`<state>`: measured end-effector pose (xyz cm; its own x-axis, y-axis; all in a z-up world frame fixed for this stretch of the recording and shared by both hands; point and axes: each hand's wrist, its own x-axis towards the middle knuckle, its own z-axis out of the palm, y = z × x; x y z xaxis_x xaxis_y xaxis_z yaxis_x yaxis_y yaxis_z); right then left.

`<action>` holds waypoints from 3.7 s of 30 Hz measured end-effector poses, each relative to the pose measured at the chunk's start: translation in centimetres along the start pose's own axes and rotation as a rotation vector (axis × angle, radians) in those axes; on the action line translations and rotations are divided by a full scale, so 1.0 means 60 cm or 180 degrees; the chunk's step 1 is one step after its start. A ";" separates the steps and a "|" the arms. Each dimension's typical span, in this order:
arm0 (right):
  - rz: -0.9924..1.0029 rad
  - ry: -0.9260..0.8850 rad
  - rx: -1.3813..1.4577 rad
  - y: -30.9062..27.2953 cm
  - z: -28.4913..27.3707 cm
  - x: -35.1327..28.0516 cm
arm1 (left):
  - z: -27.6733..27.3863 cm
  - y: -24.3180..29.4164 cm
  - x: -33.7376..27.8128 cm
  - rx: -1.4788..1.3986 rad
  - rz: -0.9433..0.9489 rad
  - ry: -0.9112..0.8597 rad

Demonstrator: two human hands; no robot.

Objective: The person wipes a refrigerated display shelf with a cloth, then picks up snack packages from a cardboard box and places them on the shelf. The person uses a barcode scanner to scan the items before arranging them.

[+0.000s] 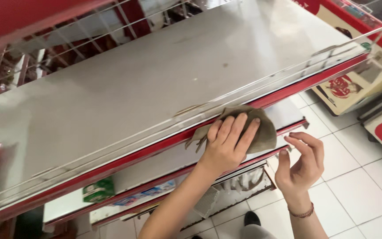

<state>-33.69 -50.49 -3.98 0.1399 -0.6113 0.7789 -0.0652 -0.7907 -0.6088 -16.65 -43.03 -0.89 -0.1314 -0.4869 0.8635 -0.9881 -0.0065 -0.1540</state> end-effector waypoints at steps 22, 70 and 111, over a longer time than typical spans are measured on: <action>-0.0230 0.0040 -0.0406 0.270 -0.223 0.112 | 0.347 0.224 0.246 -0.0621 -0.0185 0.0344; -0.0413 -0.0700 0.0651 0.146 0.008 0.081 | 0.023 -0.035 -0.128 0.1859 -0.0258 -0.0327; -0.2437 -0.2038 0.0026 -0.503 0.529 -0.303 | -0.659 -0.438 -0.677 0.2396 -0.1796 -0.0003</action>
<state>-2.88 -14.44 -4.57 0.6478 0.1988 0.7354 0.2717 -0.9622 0.0207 11.45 11.48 -12.94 0.3514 -0.2404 0.9048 -0.5936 -0.8046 0.0168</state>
